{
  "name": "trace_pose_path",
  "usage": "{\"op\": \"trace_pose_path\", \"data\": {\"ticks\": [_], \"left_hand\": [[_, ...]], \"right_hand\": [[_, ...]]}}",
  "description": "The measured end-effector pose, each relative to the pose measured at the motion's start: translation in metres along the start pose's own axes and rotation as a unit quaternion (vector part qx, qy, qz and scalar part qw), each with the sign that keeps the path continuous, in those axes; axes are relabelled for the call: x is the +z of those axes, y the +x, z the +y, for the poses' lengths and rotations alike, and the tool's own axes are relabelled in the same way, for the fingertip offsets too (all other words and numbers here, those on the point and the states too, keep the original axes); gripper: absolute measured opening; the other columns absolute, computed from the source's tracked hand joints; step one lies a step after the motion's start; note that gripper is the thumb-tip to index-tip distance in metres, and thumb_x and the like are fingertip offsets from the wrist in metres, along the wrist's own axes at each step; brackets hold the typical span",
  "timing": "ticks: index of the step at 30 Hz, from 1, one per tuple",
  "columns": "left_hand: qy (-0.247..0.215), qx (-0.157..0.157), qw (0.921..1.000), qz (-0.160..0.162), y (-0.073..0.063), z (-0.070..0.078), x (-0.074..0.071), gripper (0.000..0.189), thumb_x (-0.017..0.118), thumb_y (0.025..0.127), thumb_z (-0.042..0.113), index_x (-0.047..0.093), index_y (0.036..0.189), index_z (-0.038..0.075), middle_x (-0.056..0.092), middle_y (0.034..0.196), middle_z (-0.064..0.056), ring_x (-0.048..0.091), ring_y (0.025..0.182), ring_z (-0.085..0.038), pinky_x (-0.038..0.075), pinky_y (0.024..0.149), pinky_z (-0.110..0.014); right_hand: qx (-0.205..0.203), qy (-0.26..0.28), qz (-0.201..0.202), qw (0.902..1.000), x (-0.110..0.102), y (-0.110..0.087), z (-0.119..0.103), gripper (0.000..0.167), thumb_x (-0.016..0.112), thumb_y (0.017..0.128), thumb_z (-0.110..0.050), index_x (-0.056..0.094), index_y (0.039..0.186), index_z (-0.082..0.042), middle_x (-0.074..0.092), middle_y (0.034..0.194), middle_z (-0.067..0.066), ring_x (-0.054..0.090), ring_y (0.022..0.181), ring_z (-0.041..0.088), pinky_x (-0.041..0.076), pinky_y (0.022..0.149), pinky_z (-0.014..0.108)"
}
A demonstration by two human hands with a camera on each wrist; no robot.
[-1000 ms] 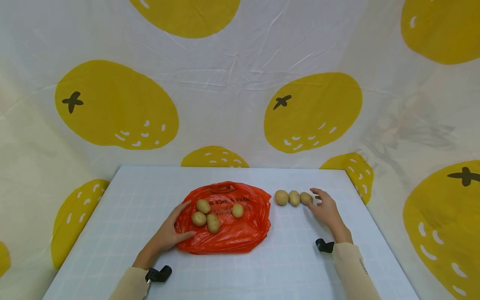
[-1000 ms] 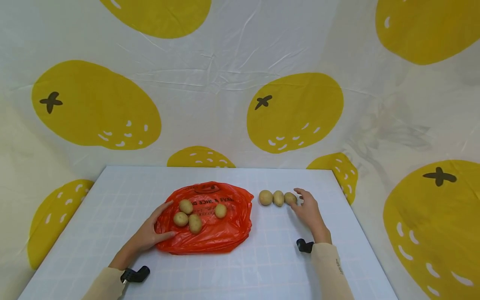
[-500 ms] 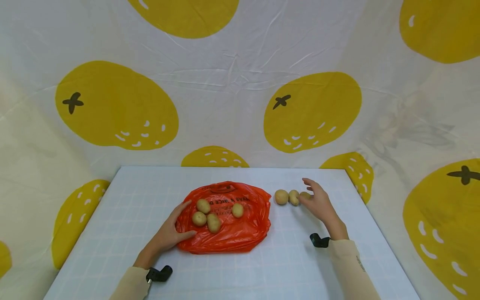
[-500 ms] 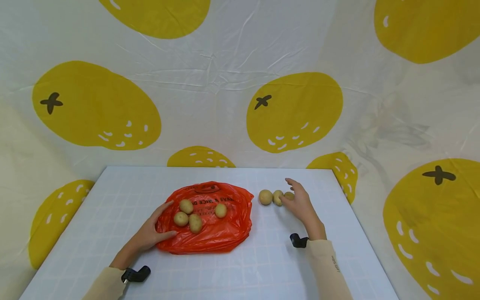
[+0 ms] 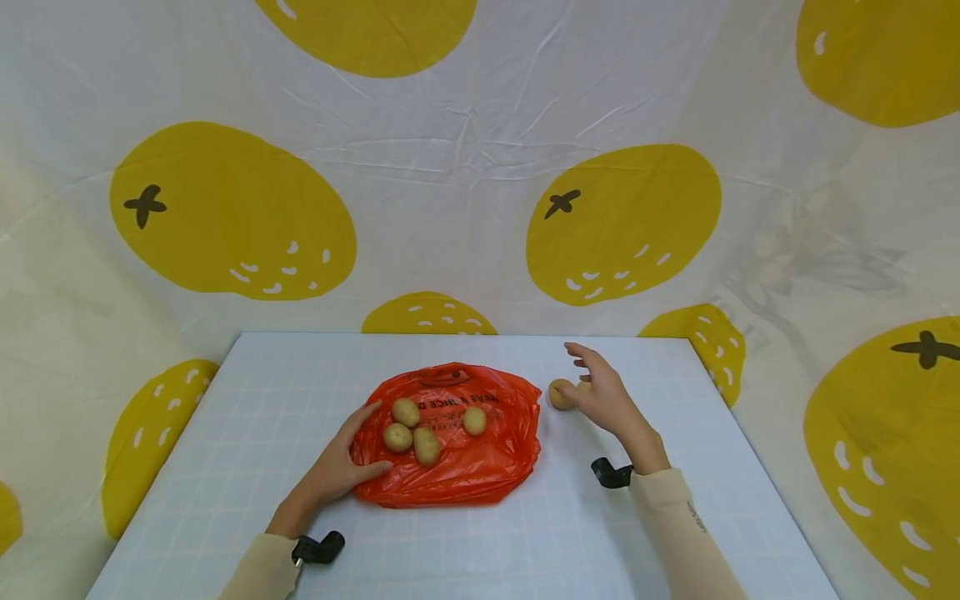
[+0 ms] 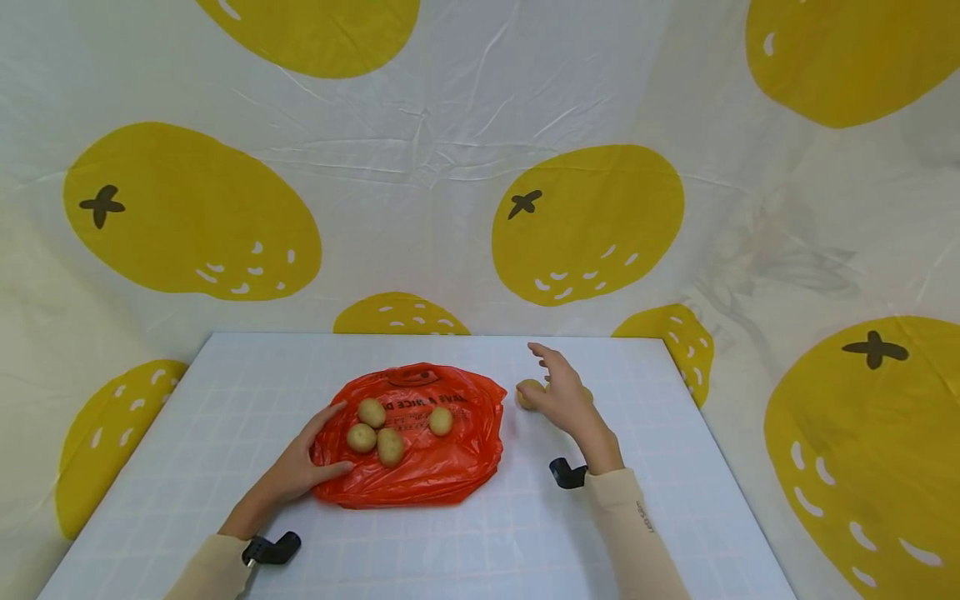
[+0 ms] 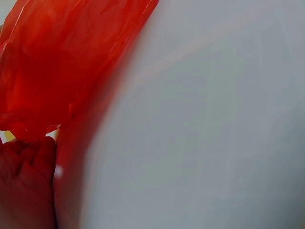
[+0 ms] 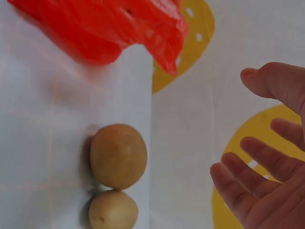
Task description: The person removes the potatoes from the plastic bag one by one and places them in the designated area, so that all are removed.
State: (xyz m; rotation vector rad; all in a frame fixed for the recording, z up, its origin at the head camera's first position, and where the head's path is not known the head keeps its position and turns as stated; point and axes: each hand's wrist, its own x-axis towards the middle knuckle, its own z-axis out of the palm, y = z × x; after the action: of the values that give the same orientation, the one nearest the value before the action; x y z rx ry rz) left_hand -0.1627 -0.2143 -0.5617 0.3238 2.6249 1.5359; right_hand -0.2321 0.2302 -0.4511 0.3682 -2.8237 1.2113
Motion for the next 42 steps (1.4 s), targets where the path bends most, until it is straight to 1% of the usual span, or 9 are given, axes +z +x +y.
{"op": "trace_pose_path", "data": {"ticks": [4,12,19,25,28,33,35,39,42], "left_hand": [[0.0,0.001,1.0,-0.001,0.001,0.0,0.0,0.099,0.087,0.082,0.031,0.03,0.161,0.02,0.025,0.168,-0.019,0.024,0.153,-0.046,0.028,0.117,-0.073],[-0.006,0.001,1.0,-0.004,0.0,0.0,0.0,0.099,0.087,0.082,0.031,0.029,0.162,0.02,0.024,0.168,-0.019,0.024,0.153,-0.047,0.028,0.117,-0.072],[-0.007,-0.011,0.9999,-0.005,-0.001,0.0,0.0,0.099,0.087,0.082,0.032,0.028,0.162,0.022,0.023,0.168,-0.018,0.024,0.153,-0.047,0.028,0.117,-0.072],[-0.008,-0.017,0.9998,-0.007,0.0,-0.001,0.001,0.099,0.087,0.083,0.033,0.028,0.162,0.023,0.024,0.168,-0.017,0.024,0.153,-0.046,0.028,0.118,-0.071],[-0.012,-0.022,0.9997,-0.009,0.0,0.0,0.001,0.099,0.087,0.083,0.033,0.027,0.162,0.023,0.024,0.168,-0.017,0.024,0.153,-0.046,0.027,0.118,-0.071],[-0.014,-0.023,0.9996,-0.012,0.0,0.002,-0.001,0.099,0.086,0.084,0.033,0.026,0.162,0.023,0.024,0.168,-0.017,0.025,0.153,-0.046,0.028,0.118,-0.071],[-0.013,-0.025,0.9995,-0.012,-0.001,0.002,-0.002,0.099,0.085,0.084,0.033,0.026,0.162,0.023,0.025,0.168,-0.017,0.025,0.153,-0.046,0.029,0.118,-0.07],[-0.011,-0.027,0.9995,-0.01,-0.002,0.001,-0.002,0.099,0.085,0.084,0.033,0.026,0.162,0.022,0.025,0.168,-0.017,0.026,0.152,-0.046,0.031,0.117,-0.07],[-0.012,-0.022,0.9996,-0.01,-0.002,0.0,-0.001,0.098,0.086,0.084,0.033,0.026,0.162,0.022,0.025,0.168,-0.017,0.026,0.152,-0.046,0.031,0.117,-0.071]], "right_hand": [[-0.016,0.015,-0.016,0.9997,0.007,0.003,-0.016,0.071,0.075,0.092,-0.021,0.043,0.154,-0.008,0.049,0.155,0.014,0.052,0.136,0.037,0.051,0.107,0.057],[-0.09,0.026,-0.052,0.9943,0.02,0.013,-0.043,0.072,0.078,0.091,-0.016,0.043,0.153,-0.006,0.053,0.15,0.015,0.056,0.132,0.034,0.054,0.104,0.051],[-0.126,0.031,-0.113,0.9852,0.041,0.019,-0.063,0.074,0.078,0.092,-0.021,0.042,0.155,-0.009,0.052,0.151,0.015,0.054,0.134,0.036,0.052,0.107,0.054],[-0.155,0.031,-0.151,0.9758,0.058,0.026,-0.074,0.076,0.078,0.092,-0.024,0.041,0.156,-0.007,0.05,0.154,0.016,0.054,0.134,0.042,0.049,0.108,0.059],[-0.161,0.034,-0.163,0.9728,0.067,0.03,-0.078,0.076,0.078,0.093,-0.027,0.04,0.156,-0.008,0.049,0.154,0.015,0.054,0.134,0.041,0.048,0.109,0.058],[-0.153,0.027,-0.179,0.9715,0.086,0.036,-0.079,0.077,0.076,0.094,-0.035,0.039,0.157,-0.011,0.053,0.151,0.011,0.054,0.133,0.031,0.048,0.111,0.052],[-0.154,0.035,-0.189,0.9692,0.096,0.038,-0.078,0.078,0.076,0.094,-0.037,0.039,0.157,-0.011,0.053,0.15,0.013,0.054,0.133,0.031,0.047,0.111,0.053],[-0.163,0.067,-0.205,0.9627,0.115,0.043,-0.077,0.077,0.076,0.094,-0.037,0.041,0.156,-0.008,0.053,0.151,0.017,0.053,0.134,0.038,0.045,0.113,0.057],[-0.165,0.052,-0.206,0.9632,0.125,0.043,-0.075,0.075,0.075,0.095,-0.039,0.043,0.155,-0.009,0.053,0.152,0.013,0.053,0.137,0.033,0.045,0.114,0.053]]}}
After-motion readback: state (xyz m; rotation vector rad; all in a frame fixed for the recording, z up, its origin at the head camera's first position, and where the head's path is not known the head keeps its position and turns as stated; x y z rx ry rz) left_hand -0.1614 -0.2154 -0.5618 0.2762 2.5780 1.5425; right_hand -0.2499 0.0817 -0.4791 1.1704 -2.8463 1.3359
